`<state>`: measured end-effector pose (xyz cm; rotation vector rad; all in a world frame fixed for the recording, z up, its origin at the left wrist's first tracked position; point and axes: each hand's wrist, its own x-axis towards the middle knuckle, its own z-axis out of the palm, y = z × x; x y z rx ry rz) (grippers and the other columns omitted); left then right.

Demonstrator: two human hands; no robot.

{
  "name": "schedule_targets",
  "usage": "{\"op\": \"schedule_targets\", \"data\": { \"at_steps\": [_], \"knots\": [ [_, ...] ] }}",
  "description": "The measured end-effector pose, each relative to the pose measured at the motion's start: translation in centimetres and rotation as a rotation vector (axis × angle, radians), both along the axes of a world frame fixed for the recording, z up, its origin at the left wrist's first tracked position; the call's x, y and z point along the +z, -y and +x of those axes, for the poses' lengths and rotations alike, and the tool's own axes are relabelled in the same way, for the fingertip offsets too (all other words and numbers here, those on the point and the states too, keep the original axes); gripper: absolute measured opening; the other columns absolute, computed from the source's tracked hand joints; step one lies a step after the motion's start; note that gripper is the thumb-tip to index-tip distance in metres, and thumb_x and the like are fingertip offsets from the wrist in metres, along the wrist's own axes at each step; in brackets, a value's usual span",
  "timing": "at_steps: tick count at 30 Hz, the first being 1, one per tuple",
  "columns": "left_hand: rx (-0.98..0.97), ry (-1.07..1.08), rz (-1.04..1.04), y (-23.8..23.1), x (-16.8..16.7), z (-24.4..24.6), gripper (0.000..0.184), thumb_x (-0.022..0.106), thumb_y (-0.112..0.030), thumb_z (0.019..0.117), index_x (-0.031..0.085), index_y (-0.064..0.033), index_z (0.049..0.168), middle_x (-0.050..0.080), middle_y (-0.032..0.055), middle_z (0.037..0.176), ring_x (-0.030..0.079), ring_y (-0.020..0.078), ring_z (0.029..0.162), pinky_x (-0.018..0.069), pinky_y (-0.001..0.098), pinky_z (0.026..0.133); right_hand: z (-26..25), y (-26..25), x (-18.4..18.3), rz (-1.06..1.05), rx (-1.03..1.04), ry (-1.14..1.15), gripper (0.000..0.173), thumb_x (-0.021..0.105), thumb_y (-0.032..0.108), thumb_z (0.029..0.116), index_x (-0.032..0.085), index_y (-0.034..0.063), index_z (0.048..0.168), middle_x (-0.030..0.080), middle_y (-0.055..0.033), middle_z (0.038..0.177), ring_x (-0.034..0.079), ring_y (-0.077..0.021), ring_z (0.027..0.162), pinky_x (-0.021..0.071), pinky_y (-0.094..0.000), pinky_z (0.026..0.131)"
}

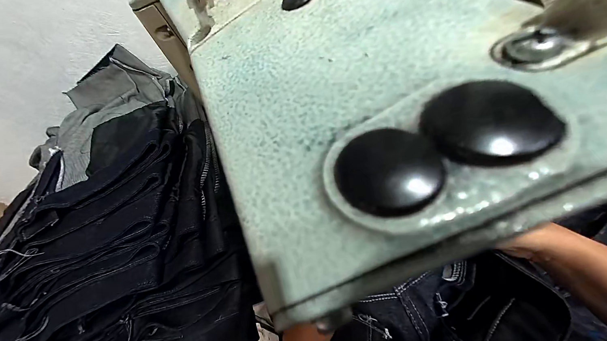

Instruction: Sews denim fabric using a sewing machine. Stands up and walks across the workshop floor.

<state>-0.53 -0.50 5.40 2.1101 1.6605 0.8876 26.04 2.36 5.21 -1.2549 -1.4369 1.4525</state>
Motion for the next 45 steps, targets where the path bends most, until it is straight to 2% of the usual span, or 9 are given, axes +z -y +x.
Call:
{"op": "schedule_targets", "data": {
  "at_steps": [6,10,14,17,23,27,31,35,45],
  "knots": [
    [0.032,0.09,-0.112,0.3,1.1,0.0,0.023,0.063,-0.004,0.0907,0.071,0.0117,0.106,0.073,0.0242,0.104,0.07,0.0291,0.104,0.0513,0.0409,0.097,-0.2,-0.2,0.2,0.083,-0.047,0.133,0.022,0.063,0.012,0.0967,0.064,0.0184,0.076,0.059,0.0114,0.063,0.053,0.0065,0.057,0.0428,-0.0131,0.053],
    [0.05,0.112,0.107,0.6,0.8,-0.6,0.014,0.064,-0.002,0.0873,0.074,0.0061,0.093,0.074,0.0171,0.093,0.072,0.0204,0.097,0.0541,0.0336,0.093,0.5,-0.3,0.0,0.237,0.009,0.288,0.018,0.063,0.034,0.0958,0.065,0.0219,0.083,0.058,0.0131,0.062,0.054,0.0057,0.057,0.0432,-0.0167,0.053],
    [0.071,0.074,0.326,1.6,0.5,-2.7,0.025,0.06,-0.017,0.0923,0.077,-0.0037,0.081,0.072,0.013,0.088,0.068,0.0112,0.091,0.0541,0.0223,0.086,2.1,0.2,-1.5,0.48,0.006,0.512,0.044,0.056,0.056,0.0937,0.066,0.0164,0.111,0.065,0.0074,0.085,0.064,-0.0032,0.078,0.0542,-0.0316,0.068],
    [0.005,0.161,0.177,5.0,1.3,-4.4,0.025,0.058,-0.022,0.1031,0.076,-0.0051,0.103,0.07,0.0077,0.104,0.065,0.0013,0.1,0.0539,0.0165,0.088,3.9,1.7,-2.9,0.487,-0.023,0.56,0.064,0.056,0.064,0.0917,0.062,0.0129,0.129,0.068,0.0009,0.11,0.068,-0.0117,0.101,0.0582,-0.0398,0.086],
    [-0.028,0.256,-0.383,11.2,0.5,-3.5,0.026,0.06,-0.013,0.1015,0.066,0.0094,0.113,0.074,0.0183,0.098,0.074,0.0221,0.089,0.0615,0.0405,0.084,5.9,5.1,-5.6,0.188,-0.011,0.534,0.071,0.067,0.058,0.0877,0.057,0.0104,0.139,0.067,-0.0118,0.124,0.066,-0.0264,0.112,0.0533,-0.0538,0.096],
    [0.024,0.539,-0.488,10.5,-2.1,1.3,0.064,0.055,-0.023,0.1022,0.03,0.0188,0.145,0.057,0.0325,0.132,0.062,0.0297,0.122,0.0525,0.0426,0.103,5.1,4.8,-7.2,0.086,-0.026,0.435,0.057,0.073,0.038,0.0908,0.058,0.0068,0.136,0.068,-0.0156,0.119,0.067,-0.028,0.11,0.0513,-0.0545,0.096],
    [0.265,0.828,-0.382,7.8,-2.7,6.3,0.106,0.065,-0.039,0.0907,-0.003,0.0057,0.159,0.02,0.0321,0.161,0.035,0.0257,0.147,0.0408,0.0417,0.114,4.5,4.1,-8.3,0.113,-0.162,0.205,0.023,0.07,0.025,0.0911,0.065,0.0097,0.107,0.069,-0.0019,0.089,0.068,-0.0111,0.084,0.0566,-0.0371,0.078],
    [0.341,0.84,-0.256,7.7,-0.6,5.2,0.077,0.065,-0.014,0.0905,0.026,0.0141,0.15,0.053,0.027,0.138,0.058,0.0148,0.125,0.0488,0.0287,0.106,6.2,5.5,-5.5,0.079,-0.112,0.145,0.021,0.065,0.027,0.0894,0.07,0.0147,0.106,0.071,0.007,0.086,0.068,-0.0022,0.078,0.0578,-0.0264,0.074],
    [0.296,0.779,-0.223,0.5,0.2,1.6,0.035,0.063,0.008,0.0896,0.057,0.0054,0.124,0.07,0.0084,0.108,0.067,0.0067,0.102,0.0546,0.0252,0.094,4.0,-1.7,-0.9,0.177,-0.202,0.234,0.012,0.067,0.01,0.098,0.063,0.0074,0.087,0.062,-0.0031,0.068,0.06,-0.0121,0.06,0.0487,-0.0331,0.058]
  ]
}}
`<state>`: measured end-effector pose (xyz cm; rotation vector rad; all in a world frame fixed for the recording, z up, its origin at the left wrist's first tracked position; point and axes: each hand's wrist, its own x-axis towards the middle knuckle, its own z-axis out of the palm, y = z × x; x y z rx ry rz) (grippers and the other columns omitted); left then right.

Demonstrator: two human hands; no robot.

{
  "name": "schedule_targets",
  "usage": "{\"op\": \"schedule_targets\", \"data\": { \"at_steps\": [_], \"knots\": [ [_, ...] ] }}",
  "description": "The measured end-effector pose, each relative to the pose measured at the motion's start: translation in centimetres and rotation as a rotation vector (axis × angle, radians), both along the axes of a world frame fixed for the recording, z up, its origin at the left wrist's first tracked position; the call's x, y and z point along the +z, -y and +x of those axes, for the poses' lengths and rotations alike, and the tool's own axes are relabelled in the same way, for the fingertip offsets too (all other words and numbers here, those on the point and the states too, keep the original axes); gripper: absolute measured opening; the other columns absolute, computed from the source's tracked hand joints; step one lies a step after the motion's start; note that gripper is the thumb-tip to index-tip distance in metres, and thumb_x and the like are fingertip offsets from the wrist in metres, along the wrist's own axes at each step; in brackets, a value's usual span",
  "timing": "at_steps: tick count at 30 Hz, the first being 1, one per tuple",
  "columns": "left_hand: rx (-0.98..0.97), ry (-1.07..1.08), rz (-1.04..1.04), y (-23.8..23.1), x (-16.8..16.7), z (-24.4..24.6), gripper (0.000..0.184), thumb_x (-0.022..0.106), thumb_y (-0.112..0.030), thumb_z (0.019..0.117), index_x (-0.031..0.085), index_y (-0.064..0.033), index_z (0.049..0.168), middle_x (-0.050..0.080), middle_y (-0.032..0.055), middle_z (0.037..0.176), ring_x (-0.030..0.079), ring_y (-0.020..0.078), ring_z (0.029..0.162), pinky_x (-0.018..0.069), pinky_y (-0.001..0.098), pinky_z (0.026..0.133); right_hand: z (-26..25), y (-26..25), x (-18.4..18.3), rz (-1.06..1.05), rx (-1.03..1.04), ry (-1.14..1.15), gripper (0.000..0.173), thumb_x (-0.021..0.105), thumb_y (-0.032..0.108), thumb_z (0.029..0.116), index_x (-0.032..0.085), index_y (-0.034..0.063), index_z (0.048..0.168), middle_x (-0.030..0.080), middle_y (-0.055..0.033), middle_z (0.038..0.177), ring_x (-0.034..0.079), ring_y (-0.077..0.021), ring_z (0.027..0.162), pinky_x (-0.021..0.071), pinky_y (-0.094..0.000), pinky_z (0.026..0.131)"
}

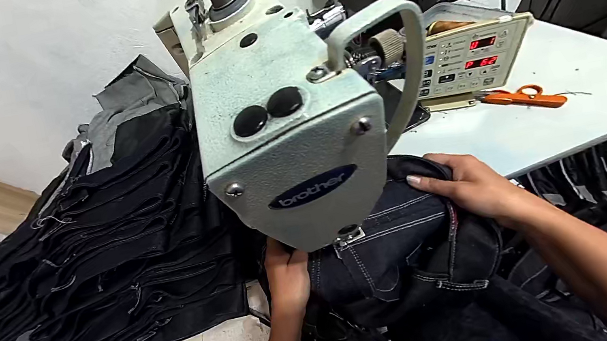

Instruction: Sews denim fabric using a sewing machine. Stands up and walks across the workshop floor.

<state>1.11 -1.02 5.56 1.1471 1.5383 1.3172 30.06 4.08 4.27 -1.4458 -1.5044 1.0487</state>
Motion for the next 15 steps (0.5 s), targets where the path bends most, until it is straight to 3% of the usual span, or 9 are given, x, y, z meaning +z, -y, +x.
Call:
{"op": "schedule_targets", "data": {
  "at_steps": [4,8,11,13,15],
  "knots": [
    [-0.056,-0.086,0.08,0.6,-1.0,-0.4,0.031,0.064,-0.001,0.0875,0.062,0.0064,0.117,0.072,0.0063,0.102,0.068,0.0043,0.099,0.0558,0.0247,0.093,0.4,-0.7,-1.0,0.026,0.006,0.0,0.013,0.067,0.01,0.097,0.063,0.0087,0.085,0.063,-0.0013,0.067,0.06,-0.0095,0.058,0.0487,-0.0296,0.055],
    [-0.07,-0.07,0.095,0.7,-1.1,-0.6,0.028,0.063,0.0,0.0868,0.063,0.0071,0.114,0.071,0.0062,0.101,0.068,0.0034,0.099,0.0551,0.0227,0.093,0.4,-0.4,-0.9,0.028,0.026,0.001,0.009,0.067,0.008,0.0957,0.064,0.0111,0.088,0.065,0.0023,0.07,0.061,-0.0051,0.061,0.0498,-0.0253,0.057],
    [-0.058,-0.061,0.083,0.8,-1.0,-0.5,0.024,0.063,0.001,0.0858,0.065,0.0056,0.11,0.072,0.0036,0.098,0.068,0.0013,0.097,0.0553,0.0212,0.091,0.4,-0.1,-0.7,0.044,0.02,-0.005,0.015,0.067,0.007,0.0942,0.061,0.0133,0.082,0.062,0.0049,0.065,0.058,-0.0024,0.057,0.0467,-0.0218,0.054],
    [-0.046,-0.05,0.06,0.8,-0.8,-0.4,0.023,0.063,0.002,0.0852,0.065,0.0056,0.108,0.071,0.0018,0.095,0.067,-0.0008,0.095,0.0553,0.0193,0.089,0.4,0.0,-0.7,0.062,0.031,-0.004,0.015,0.072,0.014,0.0888,0.06,0.0167,0.08,0.061,0.0081,0.064,0.058,0.0004,0.056,0.0466,-0.02,0.053],
    [-0.043,-0.044,0.038,0.9,-0.5,-0.5,0.023,0.063,0.002,0.0857,0.064,0.0059,0.109,0.071,0.0004,0.096,0.067,-0.0024,0.096,0.055,0.0182,0.089,0.6,0.0,-0.7,0.02,0.078,-0.027,0.023,0.082,0.025,0.0713,0.065,0.0196,0.084,0.066,0.0096,0.069,0.063,0.0007,0.062,0.0514,-0.0201,0.056]
  ]
}}
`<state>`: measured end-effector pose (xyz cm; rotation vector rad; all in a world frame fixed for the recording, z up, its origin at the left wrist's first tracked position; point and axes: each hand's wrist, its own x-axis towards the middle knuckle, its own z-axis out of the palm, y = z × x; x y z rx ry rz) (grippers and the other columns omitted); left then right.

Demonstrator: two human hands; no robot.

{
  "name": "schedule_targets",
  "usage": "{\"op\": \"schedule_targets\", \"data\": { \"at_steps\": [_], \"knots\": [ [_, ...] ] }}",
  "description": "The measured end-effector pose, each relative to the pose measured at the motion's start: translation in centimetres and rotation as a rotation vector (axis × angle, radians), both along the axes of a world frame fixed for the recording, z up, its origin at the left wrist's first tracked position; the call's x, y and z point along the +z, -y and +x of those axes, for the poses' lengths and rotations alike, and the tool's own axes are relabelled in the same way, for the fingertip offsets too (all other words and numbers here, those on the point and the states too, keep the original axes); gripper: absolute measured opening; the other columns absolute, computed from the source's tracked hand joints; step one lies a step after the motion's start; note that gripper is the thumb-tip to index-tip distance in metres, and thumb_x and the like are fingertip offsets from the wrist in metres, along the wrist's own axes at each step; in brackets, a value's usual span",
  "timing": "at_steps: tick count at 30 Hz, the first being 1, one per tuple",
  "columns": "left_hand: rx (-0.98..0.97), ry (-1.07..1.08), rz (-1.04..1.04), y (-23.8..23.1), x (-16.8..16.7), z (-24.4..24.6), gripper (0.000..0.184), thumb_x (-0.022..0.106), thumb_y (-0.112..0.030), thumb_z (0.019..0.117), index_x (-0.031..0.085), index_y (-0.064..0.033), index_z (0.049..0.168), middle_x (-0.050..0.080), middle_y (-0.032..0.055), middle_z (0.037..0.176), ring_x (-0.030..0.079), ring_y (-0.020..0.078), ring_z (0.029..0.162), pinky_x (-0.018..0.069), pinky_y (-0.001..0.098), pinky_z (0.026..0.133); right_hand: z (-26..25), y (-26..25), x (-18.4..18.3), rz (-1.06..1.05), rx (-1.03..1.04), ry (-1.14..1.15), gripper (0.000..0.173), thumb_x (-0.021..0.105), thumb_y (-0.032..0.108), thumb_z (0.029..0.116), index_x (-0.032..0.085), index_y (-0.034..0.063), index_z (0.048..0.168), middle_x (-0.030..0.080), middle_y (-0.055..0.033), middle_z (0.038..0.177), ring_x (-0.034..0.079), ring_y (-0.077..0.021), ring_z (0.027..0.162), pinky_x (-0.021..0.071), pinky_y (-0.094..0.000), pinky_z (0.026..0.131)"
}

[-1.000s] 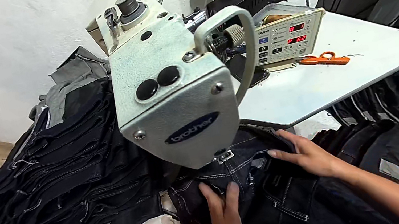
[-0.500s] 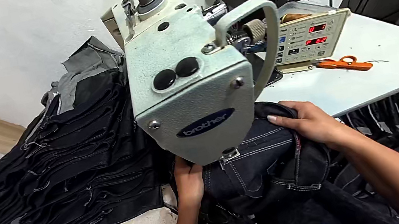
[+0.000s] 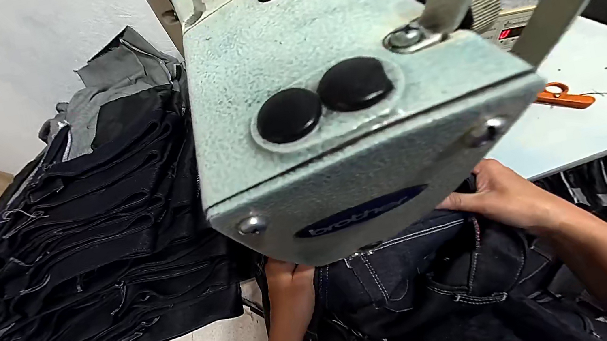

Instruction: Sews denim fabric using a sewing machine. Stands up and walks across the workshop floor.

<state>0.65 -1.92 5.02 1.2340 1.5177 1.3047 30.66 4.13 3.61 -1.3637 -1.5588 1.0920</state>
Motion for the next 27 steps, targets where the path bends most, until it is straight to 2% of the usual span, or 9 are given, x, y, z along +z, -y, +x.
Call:
{"op": "schedule_targets", "data": {
  "at_steps": [2,5,7,10,12,16,19,22,27],
  "knots": [
    [-0.005,-0.032,-0.012,0.0,0.1,-0.3,0.024,0.064,0.0,0.0856,0.064,0.0057,0.109,0.071,0.0008,0.097,0.066,-0.003,0.097,0.0546,0.0178,0.09,0.5,0.1,0.3,-0.084,0.109,-0.015,0.047,0.089,0.031,0.0571,0.069,0.0193,0.098,0.072,0.008,0.08,0.069,-0.0023,0.074,0.0583,-0.0223,0.065],
    [-0.051,-0.194,-0.051,0.2,0.5,-1.5,0.027,0.069,-0.011,0.0867,0.066,0.0036,0.109,0.072,0.0022,0.096,0.067,-0.0007,0.092,0.0554,0.0215,0.086,1.5,0.4,0.9,-0.017,0.24,0.251,0.055,0.087,0.012,0.0639,0.063,0.0128,0.113,0.071,0.0026,0.087,0.069,-0.0092,0.079,0.0574,-0.031,0.069],
    [-0.078,-0.391,-0.093,0.5,1.2,-2.2,0.03,0.072,-0.027,0.0894,0.068,-0.0014,0.105,0.069,-0.0005,0.081,0.062,0.0014,0.065,0.0541,0.0231,0.062,1.3,1.2,0.9,0.132,0.137,0.562,0.058,0.089,-0.002,0.0621,0.062,0.0027,0.113,0.067,-0.0119,0.09,0.068,-0.0296,0.08,0.0542,-0.0522,0.067],
    [-0.074,-0.636,-0.04,1.7,1.7,-3.1,0.055,0.066,-0.048,0.0938,0.063,0.0026,0.115,0.063,0.0007,0.068,0.06,0.0108,0.054,0.055,0.0331,0.055,1.6,2.9,-0.5,0.331,-0.107,0.773,0.065,0.09,0.004,0.0603,0.059,-0.0046,0.117,0.063,-0.0235,0.096,0.067,-0.0448,0.073,0.0517,-0.0628,0.055],
    [-0.029,-0.731,0.06,2.9,2.1,-3.5,0.059,0.065,-0.048,0.0944,0.058,0.0052,0.118,0.058,-0.0017,0.066,0.057,0.01,0.052,0.054,0.0319,0.052,1.8,4.6,-1.5,0.372,-0.208,0.72,0.064,0.083,0.012,0.0655,0.058,-0.0057,0.122,0.066,-0.0205,0.085,0.065,-0.0435,0.064,0.0492,-0.0633,0.052],
    [-0.081,-0.785,0.127,5.5,4.1,-3.3,0.037,0.068,-0.031,0.0956,0.064,0.0013,0.114,0.059,-0.0009,0.067,0.053,0.0076,0.051,0.0484,0.0251,0.048,1.4,8.0,-4.3,0.178,-0.351,0.36,0.055,0.075,0.033,0.0678,0.065,0.0076,0.115,0.072,-0.0064,0.092,0.07,-0.0234,0.08,0.0562,-0.0522,0.068],
    [-0.162,-0.852,0.175,6.6,5.2,-2.6,0.027,0.069,-0.028,0.0966,0.069,-0.0022,0.105,0.061,0.0025,0.07,0.055,0.0107,0.054,0.0484,0.0271,0.05,0.5,8.8,-5.1,0.025,-0.42,0.067,0.049,0.077,0.02,0.0681,0.065,0.0091,0.115,0.072,-0.0003,0.096,0.07,-0.0098,0.085,0.0589,-0.0349,0.075],
    [-0.146,-0.991,0.277,6.9,5.4,-1.0,0.023,0.068,-0.029,0.0966,0.073,-0.0063,0.098,0.063,0.0045,0.074,0.058,0.0135,0.055,0.0486,0.0288,0.048,-0.8,8.6,-5.5,-0.004,-0.466,-0.128,0.034,0.068,0.003,0.0807,0.066,0.0038,0.114,0.073,0.0003,0.092,0.069,-0.0035,0.081,0.0582,-0.0234,0.073],
    [-0.024,-1.317,0.374,5.4,3.8,1.1,0.051,0.062,-0.053,0.0927,0.073,-0.0044,0.085,0.065,0.0093,0.074,0.066,0.0235,0.058,0.0515,0.0361,0.045,-1.6,6.3,-6.5,-0.154,-0.45,-0.367,0.02,0.057,-0.002,0.0977,0.062,0.0021,0.117,0.07,-0.0032,0.093,0.068,-0.0063,0.078,0.0584,-0.0268,0.071]
  ]
}}
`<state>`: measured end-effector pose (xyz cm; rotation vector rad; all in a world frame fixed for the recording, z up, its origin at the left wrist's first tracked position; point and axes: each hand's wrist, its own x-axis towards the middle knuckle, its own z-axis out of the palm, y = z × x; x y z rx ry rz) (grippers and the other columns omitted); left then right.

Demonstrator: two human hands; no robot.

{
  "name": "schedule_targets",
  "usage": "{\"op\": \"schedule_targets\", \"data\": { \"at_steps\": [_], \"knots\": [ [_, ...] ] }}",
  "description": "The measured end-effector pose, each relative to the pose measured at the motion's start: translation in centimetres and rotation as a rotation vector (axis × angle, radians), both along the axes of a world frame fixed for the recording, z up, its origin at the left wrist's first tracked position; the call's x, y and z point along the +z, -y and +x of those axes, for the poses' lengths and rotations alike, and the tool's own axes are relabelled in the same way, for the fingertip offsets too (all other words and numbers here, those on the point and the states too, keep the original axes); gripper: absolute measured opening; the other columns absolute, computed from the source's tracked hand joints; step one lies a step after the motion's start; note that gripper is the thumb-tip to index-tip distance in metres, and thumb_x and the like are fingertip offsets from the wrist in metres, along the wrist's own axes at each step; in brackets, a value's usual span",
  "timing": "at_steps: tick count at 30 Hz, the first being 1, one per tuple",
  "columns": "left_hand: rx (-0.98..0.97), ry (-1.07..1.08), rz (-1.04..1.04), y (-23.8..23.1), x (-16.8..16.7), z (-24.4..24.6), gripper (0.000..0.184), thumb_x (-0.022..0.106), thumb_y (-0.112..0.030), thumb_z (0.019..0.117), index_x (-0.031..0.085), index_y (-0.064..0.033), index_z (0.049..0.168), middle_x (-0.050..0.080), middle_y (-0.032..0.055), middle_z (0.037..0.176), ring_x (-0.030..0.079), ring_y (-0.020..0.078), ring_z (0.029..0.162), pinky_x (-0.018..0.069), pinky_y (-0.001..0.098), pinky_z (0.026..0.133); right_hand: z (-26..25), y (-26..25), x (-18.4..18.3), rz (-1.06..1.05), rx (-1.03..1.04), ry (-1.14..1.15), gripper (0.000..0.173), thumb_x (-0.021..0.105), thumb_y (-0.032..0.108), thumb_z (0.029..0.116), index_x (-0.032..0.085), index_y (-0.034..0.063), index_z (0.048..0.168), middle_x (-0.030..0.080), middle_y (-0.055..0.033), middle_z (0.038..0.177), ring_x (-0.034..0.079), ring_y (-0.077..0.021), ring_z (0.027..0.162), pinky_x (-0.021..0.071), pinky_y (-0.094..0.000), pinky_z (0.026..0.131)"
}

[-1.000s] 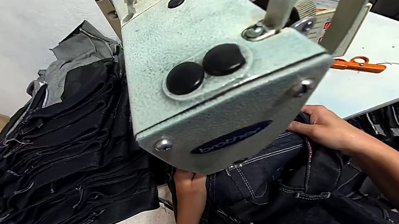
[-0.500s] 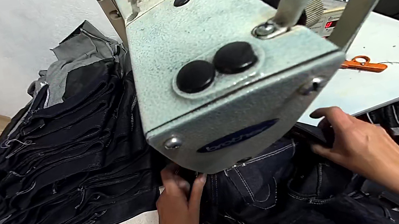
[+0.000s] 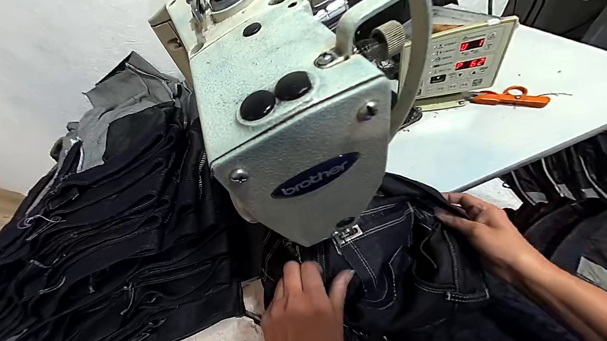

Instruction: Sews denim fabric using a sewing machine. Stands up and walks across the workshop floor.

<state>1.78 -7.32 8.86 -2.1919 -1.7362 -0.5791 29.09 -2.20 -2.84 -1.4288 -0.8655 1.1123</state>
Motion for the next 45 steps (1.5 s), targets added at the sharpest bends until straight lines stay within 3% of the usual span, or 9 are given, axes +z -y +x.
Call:
{"op": "schedule_targets", "data": {
  "at_steps": [6,10,15,18,23,32,36,39,45],
  "knots": [
    [0.145,0.12,-0.798,-3.7,1.8,1.7,0.076,0.038,-0.062,0.1039,0.069,0.0053,0.116,0.07,0.0241,0.114,0.069,0.0405,0.105,0.052,0.0589,0.089,3.5,-5.2,4.1,0.064,0.155,0.062,0.01,0.05,0.005,0.1044,0.058,0.0054,0.111,0.062,0.0015,0.079,0.06,-0.0027,0.064,0.0527,-0.0227,0.06],
    [-0.048,0.487,-0.296,-1.5,-3.4,-2.5,0.042,0.053,-0.027,0.1015,0.07,0.0022,0.076,0.068,0.0137,0.071,0.068,0.0263,0.066,0.0566,0.0461,0.064,4.6,-6.3,6.5,0.208,0.418,0.162,0.012,0.055,0.0,0.0959,0.062,0.0081,0.102,0.066,0.002,0.071,0.063,-0.0051,0.058,0.0541,-0.0231,0.054],
    [0.051,0.511,-0.134,0.6,-4.8,-12.3,0.05,0.046,-0.03,0.1054,0.068,0.0031,0.075,0.064,0.0106,0.069,0.065,0.0163,0.067,0.055,0.0347,0.067,-3.3,-6.8,7.4,0.51,0.573,0.538,0.016,0.071,0.023,0.0905,0.069,0.0101,0.1,0.065,0.0053,0.071,0.062,-0.005,0.063,0.0533,-0.0312,0.062],
    [0.112,0.514,-0.047,0.3,-4.3,-12.7,0.049,0.044,-0.028,0.1044,0.067,0.0012,0.072,0.059,0.0056,0.064,0.059,0.0071,0.063,0.0495,0.0236,0.065,-6.1,-8.6,9.5,0.588,0.513,0.618,0.016,0.071,0.015,0.0919,0.068,0.006,0.104,0.057,0.0037,0.065,0.051,-0.0048,0.056,0.0447,-0.0276,0.057],
    [0.037,0.551,-0.033,0.6,-5.0,-12.7,0.047,0.049,-0.029,0.1042,0.063,-0.0009,0.069,0.056,0.0035,0.062,0.056,0.0033,0.06,0.0477,0.018,0.061,-5.4,-9.4,9.9,0.77,0.529,0.673,0.012,0.066,0.013,0.0884,0.069,0.0015,0.092,0.066,-0.0061,0.073,0.063,-0.0095,0.064,0.0496,-0.0272,0.06],
    [-0.018,0.581,-0.022,-0.6,-5.3,-13.0,0.047,0.05,-0.029,0.1031,0.063,0.0006,0.068,0.055,0.0036,0.061,0.054,-0.0003,0.06,0.0447,0.0128,0.061,-5.0,-7.3,11.9,0.503,0.563,0.573,0.003,0.067,-0.006,0.0865,0.066,-0.0036,0.087,0.063,-0.0058,0.073,0.057,-0.0036,0.066,0.0468,-0.0213,0.065],
    [-0.052,0.59,-0.033,-0.6,-5.3,-13.1,0.048,0.05,-0.032,0.1039,0.059,-0.0021,0.068,0.053,0.0018,0.061,0.052,-0.0012,0.059,0.0436,0.0121,0.06,-4.1,-9.5,9.9,0.33,0.709,0.63,0.011,0.069,-0.002,0.0902,0.067,0.0016,0.1,0.066,-0.0008,0.08,0.061,-0.0042,0.073,0.0515,-0.0272,0.071],
    [-0.058,0.589,-0.043,-0.6,-5.3,-13.3,0.049,0.05,-0.034,0.1045,0.06,-0.0024,0.068,0.053,0.0014,0.061,0.052,-0.0016,0.06,0.0439,0.012,0.061,-3.8,-9.9,9.6,0.369,0.761,0.596,0.018,0.07,0.006,0.0905,0.066,0.0034,0.107,0.067,0.0056,0.087,0.06,0.0059,0.079,0.0506,-0.0156,0.075],
    [-0.063,0.559,-0.034,-0.8,-5.3,-13.5,0.052,0.048,-0.034,0.1046,0.06,0.0,0.067,0.054,0.0047,0.061,0.053,0.0009,0.06,0.0441,0.0135,0.061,-4.3,-7.8,11.8,0.505,0.633,0.534,0.001,0.069,0.0,0.0882,0.068,-0.0004,0.088,0.061,0.0042,0.071,0.051,0.0099,0.064,0.0428,-0.0089,0.063]
  ]
}}
